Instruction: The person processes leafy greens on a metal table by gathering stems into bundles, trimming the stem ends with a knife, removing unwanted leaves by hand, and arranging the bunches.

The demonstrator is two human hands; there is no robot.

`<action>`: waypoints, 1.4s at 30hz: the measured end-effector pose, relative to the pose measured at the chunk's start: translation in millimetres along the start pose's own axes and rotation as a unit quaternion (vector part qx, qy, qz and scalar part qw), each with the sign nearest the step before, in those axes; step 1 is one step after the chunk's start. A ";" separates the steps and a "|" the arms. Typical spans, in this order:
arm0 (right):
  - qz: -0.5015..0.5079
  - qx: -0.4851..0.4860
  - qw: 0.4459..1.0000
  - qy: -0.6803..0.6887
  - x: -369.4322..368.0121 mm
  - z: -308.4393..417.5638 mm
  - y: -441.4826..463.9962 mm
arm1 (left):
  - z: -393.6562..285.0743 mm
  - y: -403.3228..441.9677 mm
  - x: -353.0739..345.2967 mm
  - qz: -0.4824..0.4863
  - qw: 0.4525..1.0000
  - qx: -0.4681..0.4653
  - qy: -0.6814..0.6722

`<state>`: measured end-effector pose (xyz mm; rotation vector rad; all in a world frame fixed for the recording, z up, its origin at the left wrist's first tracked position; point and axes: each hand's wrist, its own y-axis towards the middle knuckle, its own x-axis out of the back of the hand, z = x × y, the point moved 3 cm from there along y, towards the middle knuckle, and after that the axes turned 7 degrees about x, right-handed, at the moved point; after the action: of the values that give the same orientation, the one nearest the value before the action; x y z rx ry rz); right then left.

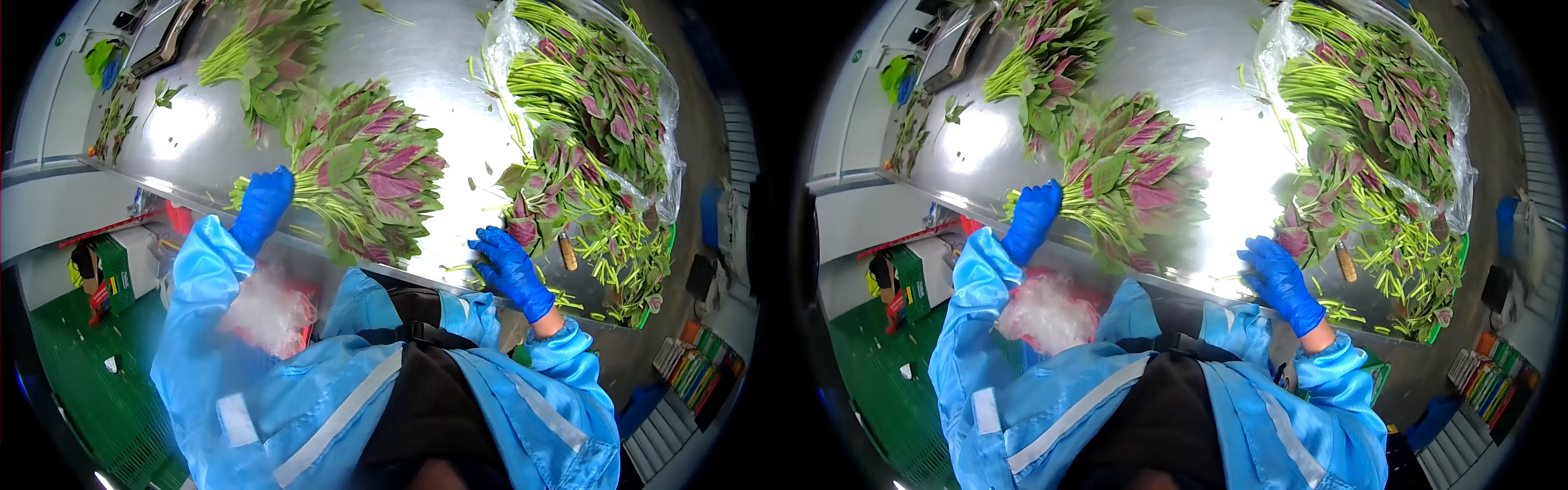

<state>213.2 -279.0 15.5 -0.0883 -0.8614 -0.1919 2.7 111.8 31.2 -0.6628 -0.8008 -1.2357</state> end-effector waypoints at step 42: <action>0.021 -0.056 0.919 0.391 -67.2 117.8 166.2 | -52.8 3.1 57.3 0.124 0.985 0.102 -0.065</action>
<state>116.6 -89.2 40.9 -0.1254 -0.0477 -0.2131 22.2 38.3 48.3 -0.6582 -0.9091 -0.8784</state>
